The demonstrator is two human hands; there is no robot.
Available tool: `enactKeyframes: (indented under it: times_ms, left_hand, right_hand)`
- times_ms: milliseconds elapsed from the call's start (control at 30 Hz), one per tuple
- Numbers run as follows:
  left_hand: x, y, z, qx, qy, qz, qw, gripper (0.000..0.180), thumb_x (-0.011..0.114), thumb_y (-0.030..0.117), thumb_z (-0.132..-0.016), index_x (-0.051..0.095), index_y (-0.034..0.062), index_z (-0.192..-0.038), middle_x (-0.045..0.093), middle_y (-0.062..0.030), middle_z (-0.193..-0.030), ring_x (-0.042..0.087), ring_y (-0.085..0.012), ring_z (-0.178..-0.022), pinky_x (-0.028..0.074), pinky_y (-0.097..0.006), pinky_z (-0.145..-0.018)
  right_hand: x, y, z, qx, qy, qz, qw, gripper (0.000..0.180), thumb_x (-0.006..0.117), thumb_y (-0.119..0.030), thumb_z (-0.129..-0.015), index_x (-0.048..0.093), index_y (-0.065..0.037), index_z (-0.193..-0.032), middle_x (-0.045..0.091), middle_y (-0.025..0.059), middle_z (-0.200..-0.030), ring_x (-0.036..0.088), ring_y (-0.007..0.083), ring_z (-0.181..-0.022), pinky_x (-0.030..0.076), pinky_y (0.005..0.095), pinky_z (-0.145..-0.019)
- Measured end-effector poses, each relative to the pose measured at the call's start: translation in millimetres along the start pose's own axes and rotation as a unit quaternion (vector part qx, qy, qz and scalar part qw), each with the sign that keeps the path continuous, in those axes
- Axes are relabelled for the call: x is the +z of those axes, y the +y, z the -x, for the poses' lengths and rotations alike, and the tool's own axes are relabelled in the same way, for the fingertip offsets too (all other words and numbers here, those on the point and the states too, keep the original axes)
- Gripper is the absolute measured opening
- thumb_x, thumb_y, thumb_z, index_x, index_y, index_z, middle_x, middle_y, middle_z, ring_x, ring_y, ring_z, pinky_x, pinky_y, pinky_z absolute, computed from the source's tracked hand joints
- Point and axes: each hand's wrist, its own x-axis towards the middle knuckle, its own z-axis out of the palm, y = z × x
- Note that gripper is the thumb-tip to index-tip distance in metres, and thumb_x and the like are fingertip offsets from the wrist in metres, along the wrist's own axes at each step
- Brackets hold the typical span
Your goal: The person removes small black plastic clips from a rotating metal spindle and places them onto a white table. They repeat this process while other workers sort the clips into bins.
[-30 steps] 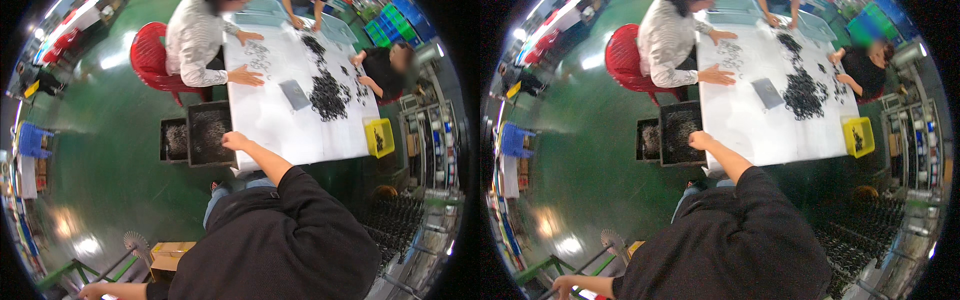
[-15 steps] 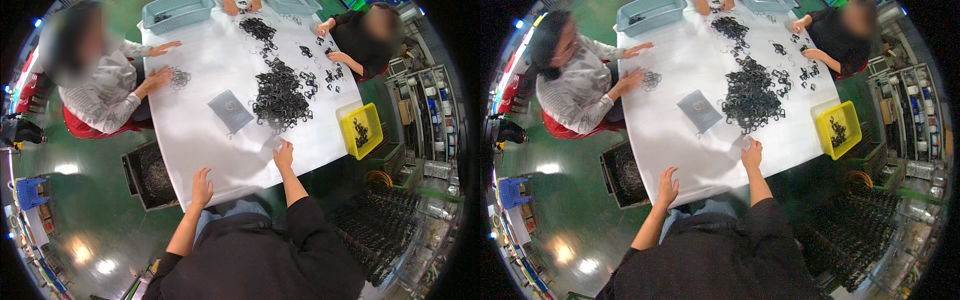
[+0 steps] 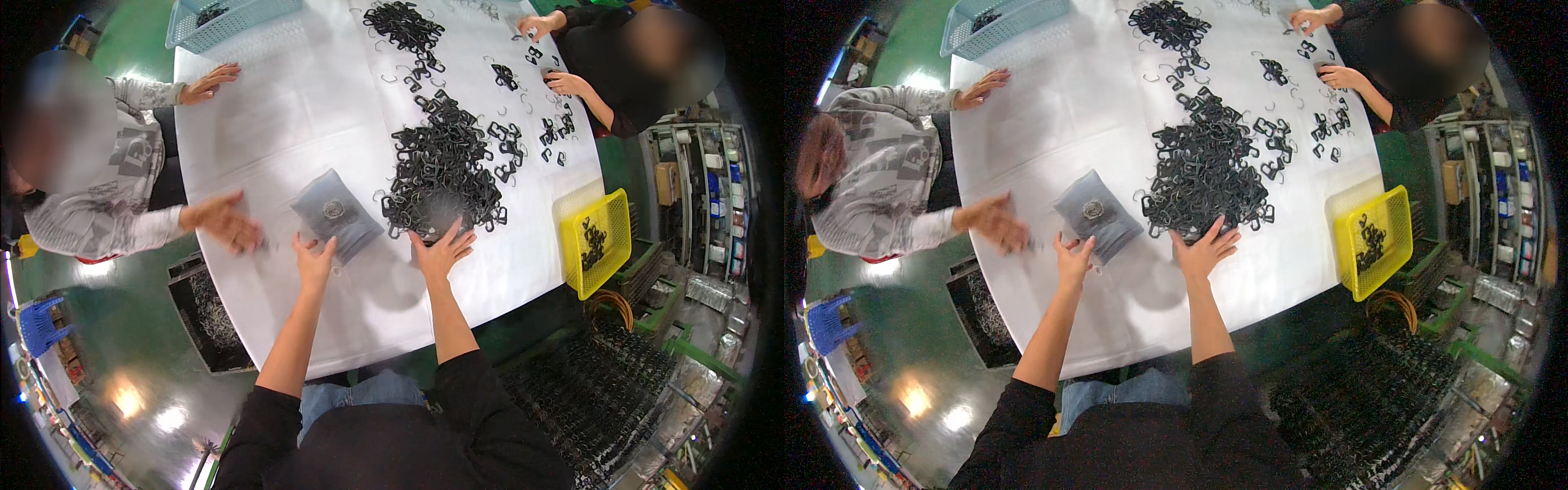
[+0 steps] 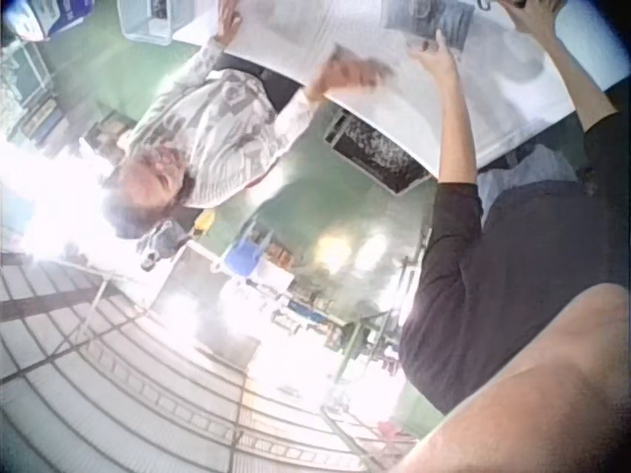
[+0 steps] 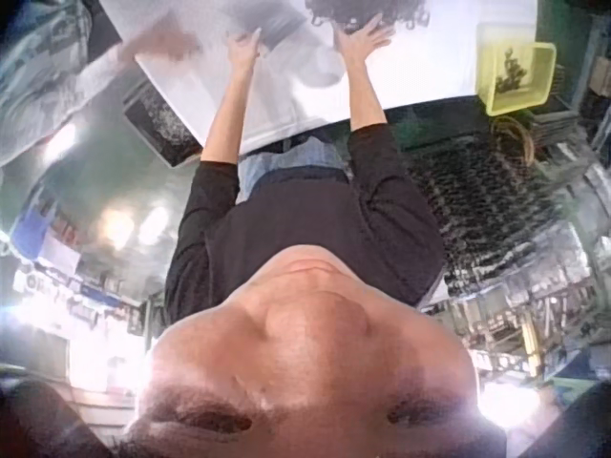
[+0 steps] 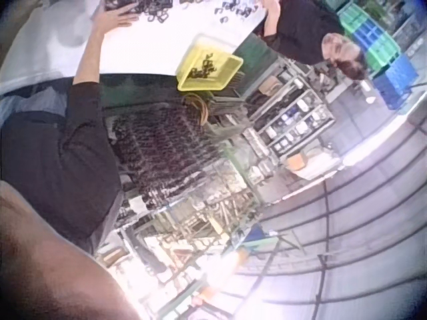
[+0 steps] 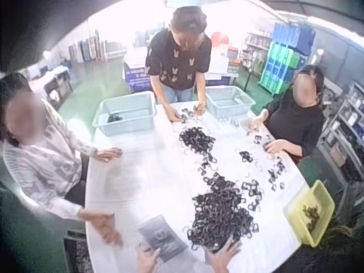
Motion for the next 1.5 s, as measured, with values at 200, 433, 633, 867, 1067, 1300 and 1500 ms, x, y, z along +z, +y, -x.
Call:
enactKeyframes:
  times_ms: [200, 433, 633, 867, 1067, 1300, 1500]
  left_hand:
    - [21.0, 0.1, -5.6, 0.030, 0.053, 0.030, 0.998, 0.101, 0.082, 0.021, -0.075, 0.015, 0.0058, -0.149, 0.054, -0.0186, -0.117, 0.062, -0.0248, -0.088, 0.052, -0.036, -0.074]
    - [25.2, 10.3, -2.0, 0.047, 0.090, -0.013, 0.995, 0.100, 0.082, 0.022, -0.072, 0.018, 0.0043, -0.148, 0.058, -0.0193, -0.111, 0.062, -0.0263, -0.088, 0.050, -0.036, -0.080]
    - [20.6, 14.7, 0.7, 0.038, 0.104, -0.052, 0.993, 0.098, 0.081, 0.023, -0.072, 0.020, 0.0036, -0.146, 0.059, -0.0207, -0.111, 0.061, -0.0288, -0.095, 0.048, -0.037, -0.084]
    - [17.6, -0.6, -9.3, 0.073, 0.061, -0.011, 0.995, 0.072, 0.080, 0.021, -0.072, 0.041, -0.0036, -0.128, 0.060, -0.0203, -0.111, 0.060, -0.0315, -0.100, 0.047, -0.037, -0.088]
    - [-18.1, -55.1, 35.7, 0.046, -0.034, 0.057, 0.997, 0.057, 0.077, 0.017, -0.075, 0.047, -0.0045, -0.118, 0.060, -0.0174, -0.109, 0.059, -0.0263, -0.102, 0.048, -0.037, -0.087]
    - [-83.3, -124.2, 134.9, -0.059, -0.050, 0.095, 0.992, 0.057, 0.075, 0.012, -0.081, 0.042, -0.0018, -0.126, 0.056, -0.0155, -0.117, 0.056, -0.0233, -0.106, 0.047, -0.036, -0.090]
    - [-118.9, -161.0, 180.3, -0.116, 0.013, 0.165, 0.979, 0.053, 0.074, 0.011, -0.082, 0.043, -0.0002, -0.123, 0.057, -0.0125, -0.112, 0.056, -0.0200, -0.100, 0.046, -0.034, -0.088]
  right_hand:
    - [5.2, -37.7, -64.8, -0.017, -0.050, -0.033, 0.998, 0.133, 0.083, -0.058, -0.060, 0.000, -0.009, -0.153, 0.012, 0.0426, -0.146, 0.010, 0.0567, -0.138, 0.006, 0.0667, -0.112]
    - [51.5, -102.3, -171.7, -0.083, -0.020, -0.027, 0.996, 0.131, 0.082, -0.054, -0.061, -0.001, -0.016, -0.154, 0.025, 0.0467, -0.138, 0.023, 0.0579, -0.134, 0.009, 0.0652, -0.112]
    - [45.6, -169.6, -287.0, -0.091, -0.206, 0.053, 0.973, 0.136, 0.088, -0.049, -0.054, 0.002, -0.013, -0.154, 0.040, 0.0400, -0.135, 0.045, 0.0492, -0.125, 0.037, 0.0502, -0.107]
    - [-19.2, -123.3, -249.1, -0.201, -0.123, -0.013, 0.972, 0.081, 0.075, -0.024, -0.077, 0.034, -0.006, -0.145, 0.051, 0.0219, -0.134, 0.050, 0.0373, -0.123, 0.042, 0.0438, -0.102]
    - [-31.3, -38.8, -62.8, -0.190, -0.054, -0.124, 0.972, 0.057, 0.064, -0.018, -0.088, 0.042, -0.003, -0.138, 0.044, 0.0219, -0.140, 0.040, 0.0391, -0.132, 0.034, 0.0442, -0.109]
    - [-14.3, -35.3, 18.0, -0.034, 0.062, -0.053, 0.996, 0.061, 0.058, -0.030, -0.093, 0.036, -0.002, -0.143, 0.032, 0.0228, -0.149, 0.026, 0.0401, -0.141, 0.021, 0.0617, -0.111]
    - [30.7, -81.7, 17.3, 0.170, 0.113, -0.044, 0.978, 0.065, 0.052, -0.035, -0.096, 0.030, 0.000, -0.146, 0.026, 0.0259, -0.152, 0.017, 0.0429, -0.143, 0.014, 0.0586, -0.114]
